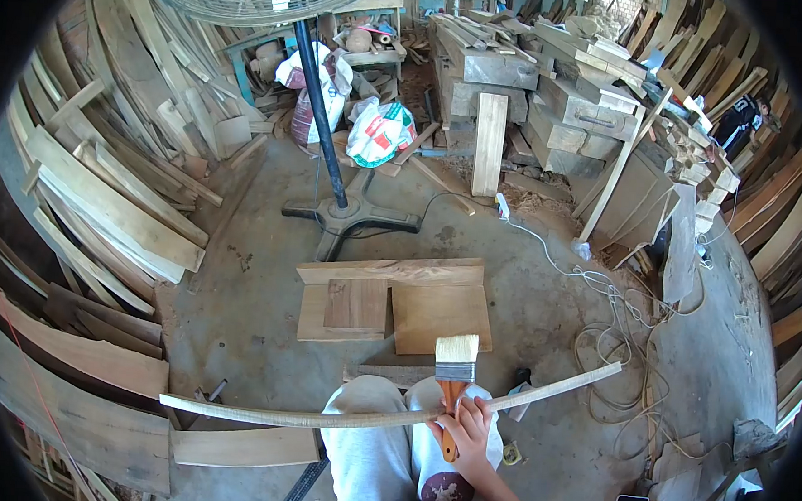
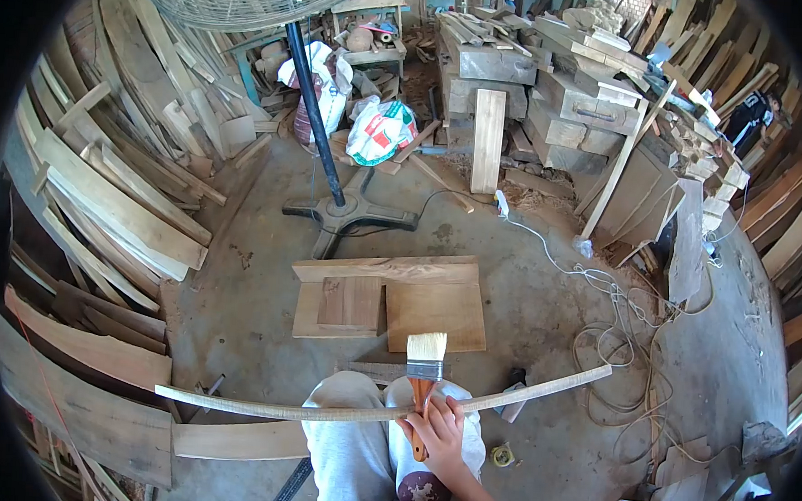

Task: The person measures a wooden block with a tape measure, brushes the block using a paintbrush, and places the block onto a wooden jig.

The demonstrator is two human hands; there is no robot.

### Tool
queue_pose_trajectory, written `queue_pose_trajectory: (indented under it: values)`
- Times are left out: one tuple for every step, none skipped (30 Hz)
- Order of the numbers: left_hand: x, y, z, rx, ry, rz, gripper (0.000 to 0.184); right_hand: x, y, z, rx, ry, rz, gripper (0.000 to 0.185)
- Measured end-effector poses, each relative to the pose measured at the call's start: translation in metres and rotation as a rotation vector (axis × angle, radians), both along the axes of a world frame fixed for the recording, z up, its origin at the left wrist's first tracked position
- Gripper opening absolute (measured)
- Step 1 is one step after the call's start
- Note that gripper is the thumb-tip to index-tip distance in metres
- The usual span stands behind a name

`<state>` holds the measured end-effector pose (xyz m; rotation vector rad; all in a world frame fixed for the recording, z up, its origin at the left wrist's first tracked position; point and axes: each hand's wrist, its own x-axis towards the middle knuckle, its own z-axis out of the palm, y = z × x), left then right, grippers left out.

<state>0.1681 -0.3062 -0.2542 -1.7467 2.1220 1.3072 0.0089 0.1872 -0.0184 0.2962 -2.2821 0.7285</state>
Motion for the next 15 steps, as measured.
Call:
queue_pose_trajectory:
  values:
    - [-0.0005,-0.0003,0.0004,0.001,-0.002,-0.004,0.039,0.0,0.0003,0.0003,0.0,0.001,0.002,0.029]
    - [-0.0007,-0.0004,0.0006,0.002,0.0,-0.004,0.039,0.0,0.0004,0.0006,0.0,0.002,0.003,0.029]
    - [-0.0008,-0.0006,0.001,0.009,0.001,-0.008,0.039,-0.0002,0.0003,0.0007,-0.001,0.004,0.004,0.029]
    - [-0.0014,-0.0013,0.0015,0.007,-0.002,-0.006,0.04,-0.0002,0.0003,-0.0001,-0.002,0.009,0.002,0.029]
    - [-0.0019,-0.0014,0.0016,0.011,-0.002,-0.009,0.04,-0.0002,0.0003,-0.0016,-0.001,0.013,0.0,0.029]
    - [-0.0021,-0.0019,0.0018,0.013,-0.003,-0.013,0.04,-0.0001,0.0003,-0.0026,-0.001,0.018,-0.002,0.029]
    - [-0.002,-0.0016,0.0018,0.016,-0.002,-0.015,0.041,-0.0001,0.0003,-0.0021,0.0,0.016,-0.003,0.029]
    - [-0.0019,-0.0027,0.0024,0.019,-0.003,-0.015,0.041,0.0001,0.0001,-0.0014,0.0,0.014,-0.004,0.029]
    - [-0.0022,-0.0033,0.0024,0.021,-0.002,-0.017,0.042,0.0,-0.0001,-0.0008,0.001,0.012,-0.004,0.03]
    - [-0.0025,-0.0042,0.0026,0.026,-0.002,-0.019,0.042,0.0,-0.0002,-0.0006,-0.001,0.014,-0.003,0.029]
    - [-0.0023,-0.0043,0.003,0.032,-0.001,-0.022,0.042,-0.0001,-0.0002,-0.0003,-0.002,0.016,-0.002,0.029]
    - [-0.0021,-0.0053,0.0037,0.033,-0.003,-0.023,0.043,-0.0004,-0.0002,0.0002,-0.003,0.018,-0.001,0.029]
    - [-0.0018,-0.0055,0.004,0.04,-0.003,-0.024,0.043,-0.0004,-0.0006,0.0005,-0.006,0.02,-0.003,0.029]
    - [-0.0027,-0.005,0.0058,0.042,0.002,-0.026,0.043,-0.0003,-0.0009,0.0008,-0.008,0.023,-0.003,0.029]
    - [-0.0004,-0.0065,0.0066,0.05,0.003,-0.025,0.044,-0.0004,-0.0007,0.0014,-0.008,0.026,-0.001,0.029]
